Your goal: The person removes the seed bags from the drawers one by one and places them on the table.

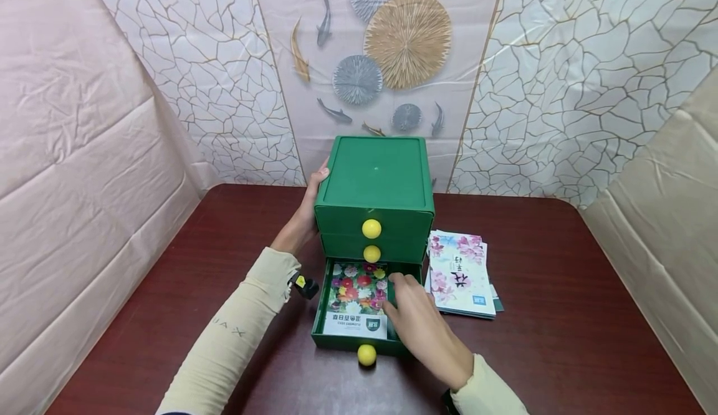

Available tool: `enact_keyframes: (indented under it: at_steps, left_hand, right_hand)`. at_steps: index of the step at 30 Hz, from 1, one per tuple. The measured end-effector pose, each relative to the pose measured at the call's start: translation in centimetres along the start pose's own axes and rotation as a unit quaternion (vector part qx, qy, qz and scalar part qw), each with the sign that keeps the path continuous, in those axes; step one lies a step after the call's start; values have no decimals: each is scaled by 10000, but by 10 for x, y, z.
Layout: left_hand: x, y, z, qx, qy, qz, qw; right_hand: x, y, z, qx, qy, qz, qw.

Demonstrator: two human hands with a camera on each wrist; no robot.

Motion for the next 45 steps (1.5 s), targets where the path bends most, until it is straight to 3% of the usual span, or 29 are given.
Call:
enact_keyframes:
  at_steps: [5,10,14,28,32,37,45]
  left_hand:
    - [1,-1,0,25,10,-37,10000]
    - [1,-2,1,96,-46,32,9999]
    - [0,-2,0,113,-76,42,9999]
    - [2,0,-2,-21,-27,-124,9999]
    - [3,0,-2,-60,-35,-125,9999]
    - [3,0,-2,-52,-48,-126,9999]
    - [2,0,-2,-93,37,-145,9998]
  right_hand:
    - [-4,10,14,487,-387,134,9980]
    - [-12,14,28,1006,-446,588,9922]
    - [-19,18,32,1185,-500,861,9879]
    - [-22,19,34,1442,152,957,9848]
    - [-24,18,36,1541,616,1069,9803]
    - [-29,16,38,1456,1650,1392,9655]
    - [-32,14,36,1462,3425,1442,9168]
Point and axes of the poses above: each hand's wrist, its own y-axis towards the middle knuckle, its own z-axis out of the palm, x = y × z, the point moved 8 cm from there along y, towards the middle knuckle, and after that the axes turned 2 degrees about y, right-handed, at the moved point
